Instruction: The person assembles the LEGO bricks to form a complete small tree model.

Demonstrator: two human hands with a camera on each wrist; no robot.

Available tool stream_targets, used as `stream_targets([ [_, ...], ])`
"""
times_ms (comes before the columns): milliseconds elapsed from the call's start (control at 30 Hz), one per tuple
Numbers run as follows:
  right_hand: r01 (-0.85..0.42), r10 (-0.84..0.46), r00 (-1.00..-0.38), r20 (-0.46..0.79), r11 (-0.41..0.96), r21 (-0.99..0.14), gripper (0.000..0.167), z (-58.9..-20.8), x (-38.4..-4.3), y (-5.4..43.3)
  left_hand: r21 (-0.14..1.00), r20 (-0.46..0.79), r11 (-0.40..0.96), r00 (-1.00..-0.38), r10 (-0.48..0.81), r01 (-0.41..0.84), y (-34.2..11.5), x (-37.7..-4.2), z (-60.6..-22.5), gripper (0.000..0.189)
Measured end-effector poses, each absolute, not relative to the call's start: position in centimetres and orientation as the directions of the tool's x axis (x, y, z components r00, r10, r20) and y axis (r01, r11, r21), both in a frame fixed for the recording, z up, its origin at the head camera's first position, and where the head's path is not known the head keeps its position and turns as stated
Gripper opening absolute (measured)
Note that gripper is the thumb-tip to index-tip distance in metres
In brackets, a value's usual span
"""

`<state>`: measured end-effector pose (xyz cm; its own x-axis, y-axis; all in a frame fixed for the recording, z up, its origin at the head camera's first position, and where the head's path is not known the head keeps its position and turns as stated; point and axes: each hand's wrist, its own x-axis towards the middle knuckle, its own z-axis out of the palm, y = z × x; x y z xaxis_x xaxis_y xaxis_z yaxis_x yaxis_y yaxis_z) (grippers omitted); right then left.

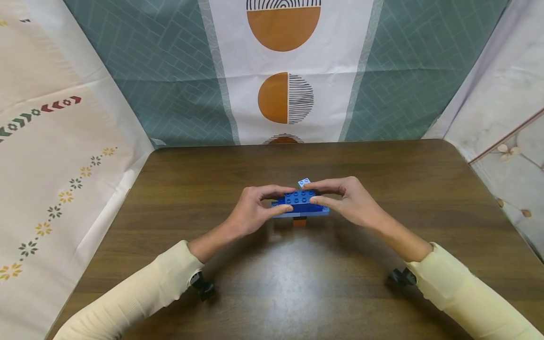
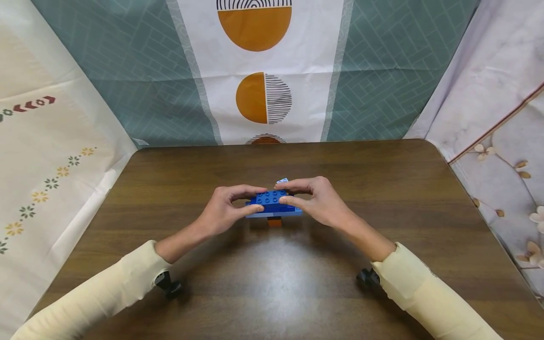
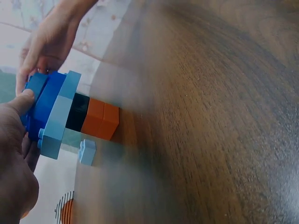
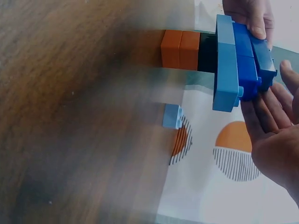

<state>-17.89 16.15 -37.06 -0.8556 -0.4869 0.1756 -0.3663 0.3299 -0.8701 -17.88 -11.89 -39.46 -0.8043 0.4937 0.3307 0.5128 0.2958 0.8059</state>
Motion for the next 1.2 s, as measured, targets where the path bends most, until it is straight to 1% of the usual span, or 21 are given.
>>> stream_targets([
  [100,-0.363,-0.473,-0.864,0.174,0.344,-0.866,0.032,-37.1,-17.9,16.1,0.806,0.334,0.291,-0.803,0.494,0.515,-11.9,-17.9,-39.4,0.039],
  [333,-0.349,-0.459,-0.873,0.162,0.360,-0.865,0.031,-37.2,-17.8,15.9,0.814,0.336,0.276,-0.802,0.495,0.512,-11.8,-17.9,-39.6,0.038],
  [633,-0.340,-0.464,-0.871,0.158,0.338,-0.878,0.029,-37.6,-17.9,16.0,0.817,0.350,0.261,-0.802,0.484,0.514,-11.8,-17.8,-40.0,0.038],
  [967,-0.338,-0.461,-0.873,0.160,0.336,-0.879,0.030,-37.8,-17.9,15.9,0.826,0.366,0.235,-0.804,0.468,0.513,-11.7,-17.8,-40.6,0.037],
  [1200,-0.333,-0.462,-0.874,0.154,0.336,-0.881,0.033,-38.1,-18.1,15.6,0.816,0.364,0.258,-0.806,0.467,0.517,-11.7,-17.7,-40.4,0.039],
])
